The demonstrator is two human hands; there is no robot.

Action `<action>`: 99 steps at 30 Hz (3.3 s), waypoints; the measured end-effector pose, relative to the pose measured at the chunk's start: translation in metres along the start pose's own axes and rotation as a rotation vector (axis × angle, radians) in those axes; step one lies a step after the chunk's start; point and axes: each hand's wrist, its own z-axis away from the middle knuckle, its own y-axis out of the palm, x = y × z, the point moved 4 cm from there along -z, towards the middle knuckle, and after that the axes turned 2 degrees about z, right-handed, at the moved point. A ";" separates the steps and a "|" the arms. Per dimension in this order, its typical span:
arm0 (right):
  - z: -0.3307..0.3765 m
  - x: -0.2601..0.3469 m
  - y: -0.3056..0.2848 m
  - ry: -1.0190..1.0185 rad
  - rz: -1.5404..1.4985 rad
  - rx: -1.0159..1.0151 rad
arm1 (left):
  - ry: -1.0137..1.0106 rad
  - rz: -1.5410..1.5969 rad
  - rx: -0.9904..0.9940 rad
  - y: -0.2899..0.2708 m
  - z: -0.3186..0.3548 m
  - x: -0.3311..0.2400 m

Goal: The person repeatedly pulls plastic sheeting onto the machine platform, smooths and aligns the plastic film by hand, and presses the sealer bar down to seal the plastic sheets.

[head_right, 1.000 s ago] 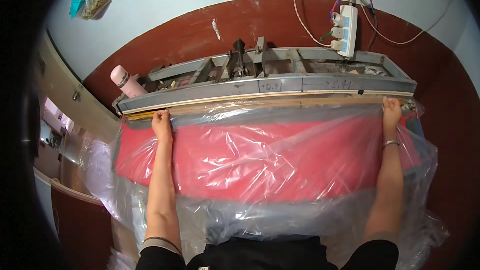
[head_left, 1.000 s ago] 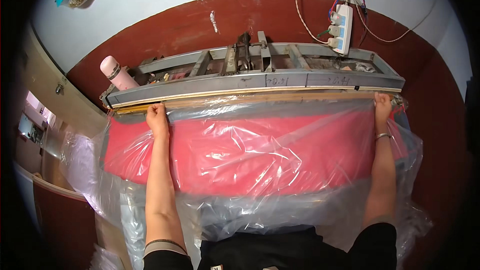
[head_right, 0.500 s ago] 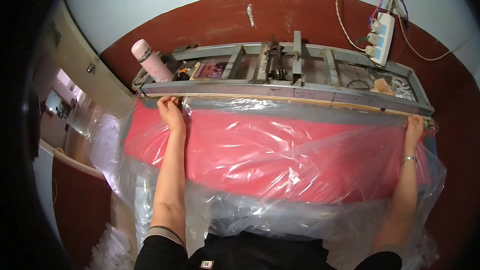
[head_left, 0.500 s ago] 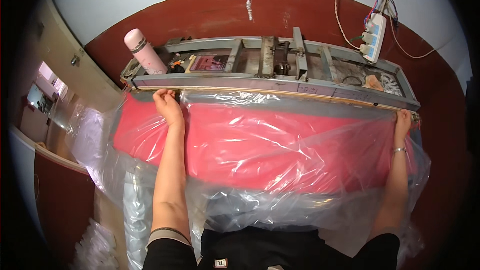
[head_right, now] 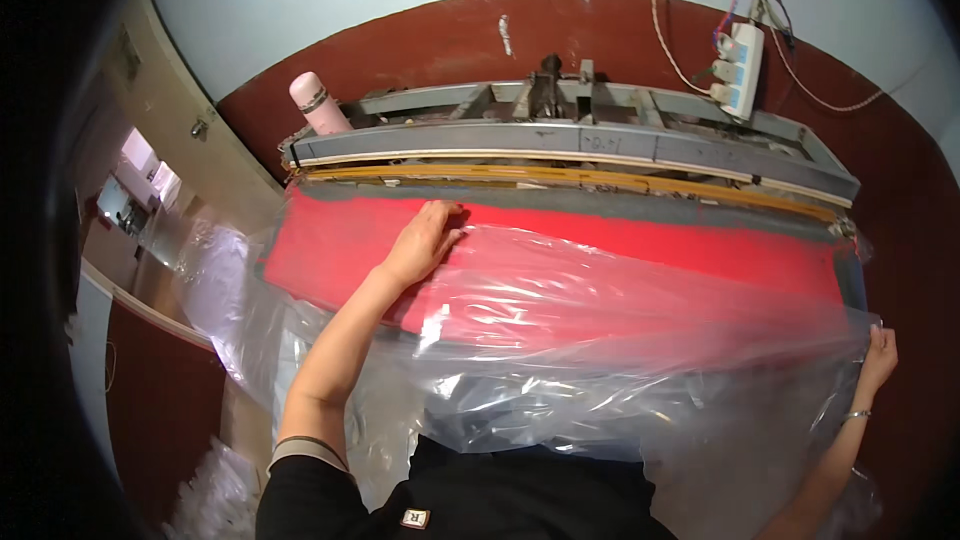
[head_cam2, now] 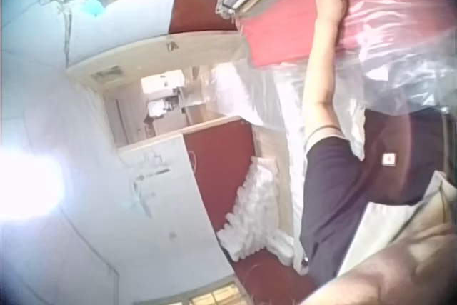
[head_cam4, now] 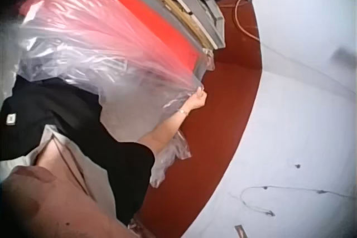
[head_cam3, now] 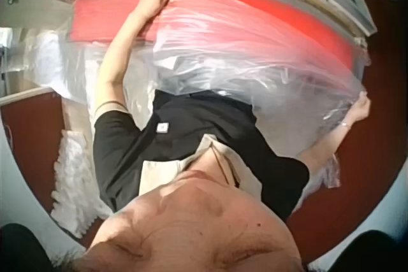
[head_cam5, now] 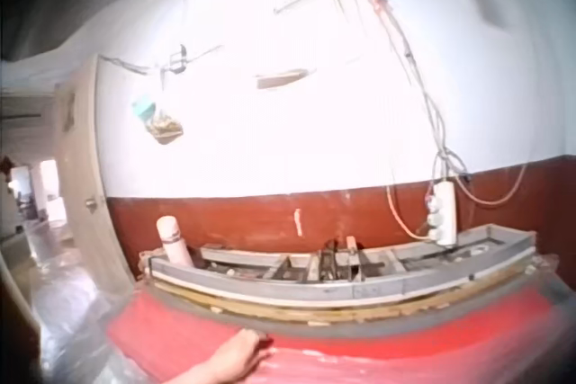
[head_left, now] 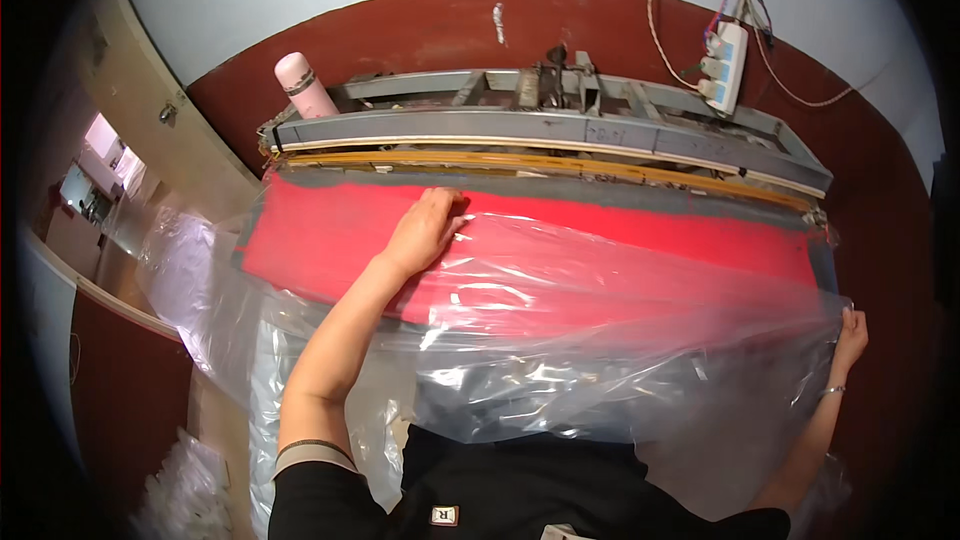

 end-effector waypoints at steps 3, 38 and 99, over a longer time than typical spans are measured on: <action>0.014 -0.065 -0.025 0.221 0.263 0.026 | 0.047 -0.079 0.016 0.012 0.004 -0.036; 0.213 0.550 0.208 -0.217 -1.269 1.047 | 0.021 -0.077 -0.234 -0.060 0.050 -0.048; -0.052 -0.007 0.093 0.217 0.516 0.054 | -0.522 -0.168 0.119 -0.173 0.093 -0.121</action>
